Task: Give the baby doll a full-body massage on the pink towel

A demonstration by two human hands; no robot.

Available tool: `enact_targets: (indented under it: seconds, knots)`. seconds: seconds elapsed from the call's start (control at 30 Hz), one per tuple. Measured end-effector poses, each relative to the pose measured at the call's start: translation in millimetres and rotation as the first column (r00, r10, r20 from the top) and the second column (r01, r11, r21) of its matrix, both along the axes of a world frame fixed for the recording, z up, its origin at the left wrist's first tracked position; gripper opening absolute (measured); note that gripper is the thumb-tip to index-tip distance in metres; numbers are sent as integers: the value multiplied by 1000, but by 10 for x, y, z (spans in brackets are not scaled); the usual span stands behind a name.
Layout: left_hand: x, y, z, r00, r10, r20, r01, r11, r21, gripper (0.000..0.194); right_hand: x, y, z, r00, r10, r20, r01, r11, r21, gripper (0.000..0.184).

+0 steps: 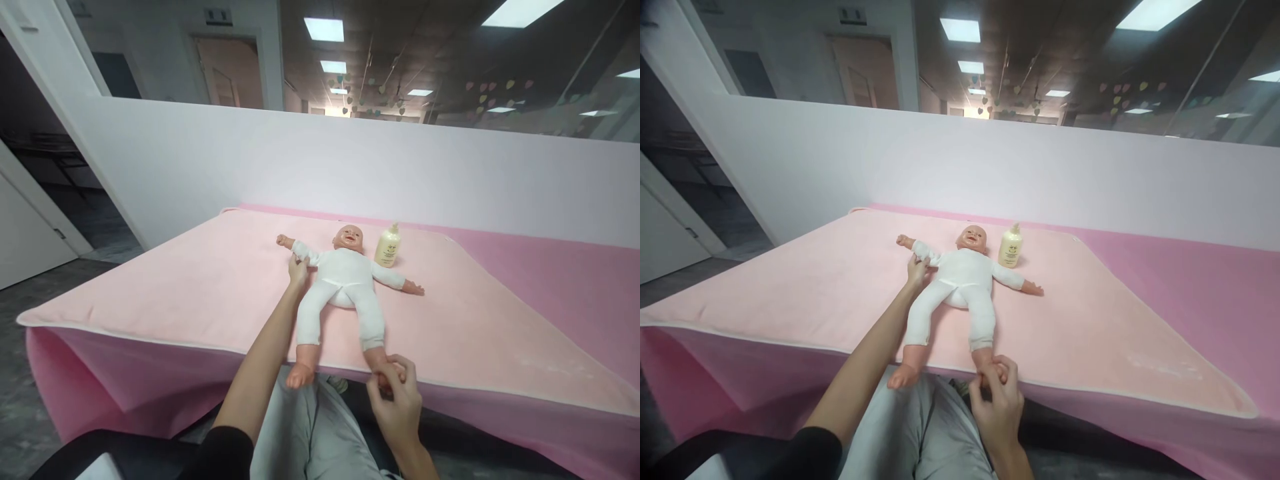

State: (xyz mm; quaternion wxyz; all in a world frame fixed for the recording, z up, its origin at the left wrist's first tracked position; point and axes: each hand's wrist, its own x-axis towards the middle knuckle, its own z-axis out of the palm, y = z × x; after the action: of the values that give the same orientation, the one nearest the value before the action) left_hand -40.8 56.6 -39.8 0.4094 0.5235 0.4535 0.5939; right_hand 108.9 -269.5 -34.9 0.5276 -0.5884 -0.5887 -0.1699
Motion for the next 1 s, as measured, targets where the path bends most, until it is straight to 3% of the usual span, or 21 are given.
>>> enact_targets:
  seconds: [0.07, 0.13, 0.2, 0.27, 0.33, 0.43, 0.53, 0.63, 0.7, 0.77, 0.87, 0.93, 1.0]
  knots:
    - [28, -56, 39, 1000, -4, -16, 5, 999, 41, 47, 44, 179, 164, 997, -35, -75, 41, 995, 88, 8]
    - [54, -122, 80, 991, -53, -123, 69, 989, 128, 42, 92, 531, 403, 994, -33, -106, 49, 988, 143, 6]
    - [66, -179, 111, 968, -81, -238, 131, 971, 201, 42, 114, 905, 592, 994, 0, -113, 7, 998, 57, 7]
    - [68, -211, 127, 953, -87, -289, 155, 962, 223, 44, 101, 1146, 651, 995, 50, -81, -58, 994, -95, 10]
    - [71, -212, 130, 959, -118, -259, 173, 964, 201, 42, 53, 1151, 580, 996, 64, -65, -72, 989, -131, 13]
    - [84, -156, 110, 990, -128, -50, 132, 988, 84, 41, -75, 746, 326, 998, -26, -65, 28, 999, 42, 14]
    - [75, -62, 72, 983, 61, 173, -49, 996, -73, 45, -217, 230, 62, 999, -23, 34, 19, 994, 107, 11]
    - [41, 0, 38, 961, 152, 232, -143, 988, -55, 53, -249, 63, 29, 996, 37, 82, -45, 994, 103, 13]
    - [29, -7, 27, 986, 105, 132, -111, 993, 35, 58, -176, 227, 191, 1000, 1, 20, -4, 983, 181, 11]
    - [35, -49, 29, 994, 38, -100, -23, 989, 146, 55, -49, 562, 436, 999, -32, -7, 33, 971, 239, 10]
    - [59, -126, 48, 923, -10, -385, 120, 957, 265, 45, 158, 1123, 737, 998, 49, -34, -46, 996, 82, 7]
    - [71, -149, 58, 920, -22, -391, 144, 948, 285, 43, 255, 1318, 796, 993, 110, -44, -112, 991, -68, 7]
    - [74, -138, 51, 958, -35, -283, 111, 960, 256, 41, 291, 1252, 720, 992, 118, -53, -122, 990, -76, 8]
